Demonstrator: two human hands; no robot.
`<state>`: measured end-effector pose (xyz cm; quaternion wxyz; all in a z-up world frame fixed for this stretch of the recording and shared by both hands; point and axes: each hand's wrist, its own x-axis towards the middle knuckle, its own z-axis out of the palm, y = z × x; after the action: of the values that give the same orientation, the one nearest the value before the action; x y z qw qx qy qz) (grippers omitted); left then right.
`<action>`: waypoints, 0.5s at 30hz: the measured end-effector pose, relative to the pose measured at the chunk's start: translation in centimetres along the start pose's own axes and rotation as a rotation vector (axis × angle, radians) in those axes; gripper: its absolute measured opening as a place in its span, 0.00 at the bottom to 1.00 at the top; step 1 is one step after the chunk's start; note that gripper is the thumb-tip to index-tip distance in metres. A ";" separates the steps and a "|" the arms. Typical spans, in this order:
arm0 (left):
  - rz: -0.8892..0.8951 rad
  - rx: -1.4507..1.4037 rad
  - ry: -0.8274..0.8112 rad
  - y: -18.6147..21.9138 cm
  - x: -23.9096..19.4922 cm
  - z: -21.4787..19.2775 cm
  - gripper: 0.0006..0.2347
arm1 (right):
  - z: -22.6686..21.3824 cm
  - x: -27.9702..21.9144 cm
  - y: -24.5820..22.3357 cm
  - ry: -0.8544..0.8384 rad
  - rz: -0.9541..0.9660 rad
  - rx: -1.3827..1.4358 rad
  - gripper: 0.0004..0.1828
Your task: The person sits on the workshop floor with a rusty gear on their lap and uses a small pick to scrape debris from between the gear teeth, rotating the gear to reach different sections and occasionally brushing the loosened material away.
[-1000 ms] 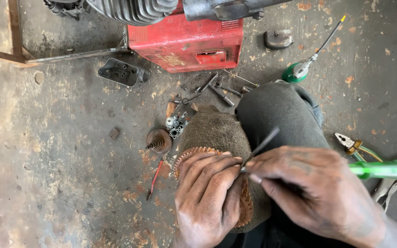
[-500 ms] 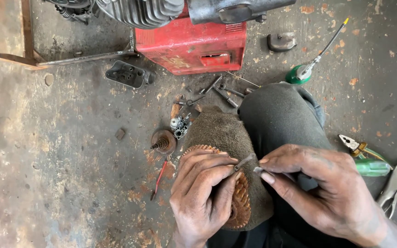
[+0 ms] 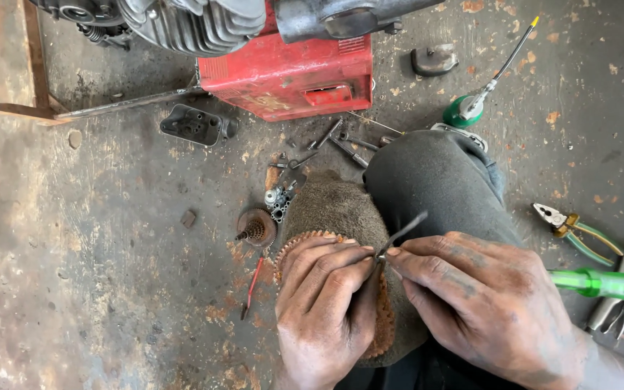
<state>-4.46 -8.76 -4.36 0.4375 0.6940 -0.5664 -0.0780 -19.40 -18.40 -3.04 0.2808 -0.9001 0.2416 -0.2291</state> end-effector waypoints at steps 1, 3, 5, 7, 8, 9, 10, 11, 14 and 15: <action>0.000 -0.006 -0.006 -0.1 0.0 0.1 0.07 | 0.0 0.1 0.0 -0.006 0.001 -0.020 0.14; -0.003 -0.012 -0.012 -0.2 0.0 0.1 0.08 | -0.1 0.2 -0.1 -0.015 0.003 -0.039 0.14; -0.018 -0.017 -0.053 -0.1 0.2 0.1 0.08 | -0.1 0.2 0.0 -0.026 0.001 -0.093 0.13; -0.006 -0.002 -0.072 0.0 0.5 0.0 0.08 | -0.1 0.2 0.1 -0.032 0.010 -0.095 0.13; 0.009 0.014 -0.091 0.1 0.7 0.1 0.08 | -0.2 0.2 0.2 -0.034 0.019 -0.096 0.13; 0.007 0.013 -0.096 0.2 0.8 0.0 0.08 | -0.2 0.2 0.4 -0.035 0.024 -0.094 0.13; -0.008 0.068 -0.148 0.4 0.9 0.1 0.09 | -0.2 0.2 0.6 -0.042 0.023 -0.077 0.12; -0.020 0.121 -0.204 0.5 1.1 0.1 0.10 | -0.2 0.1 0.8 -0.046 0.024 -0.061 0.11; -0.026 0.230 -0.240 1.0 1.5 0.6 0.07 | -0.4 -0.6 1.8 -0.043 0.103 -0.076 0.11; -0.026 0.233 -0.245 0.8 1.3 0.8 0.07 | -0.5 -1.0 2.3 -0.042 0.107 -0.072 0.11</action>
<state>-5.05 -10.24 -3.78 0.2808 0.7326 -0.6116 -0.1016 -21.17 -19.73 -4.36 0.2651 -0.9001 0.2914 -0.1860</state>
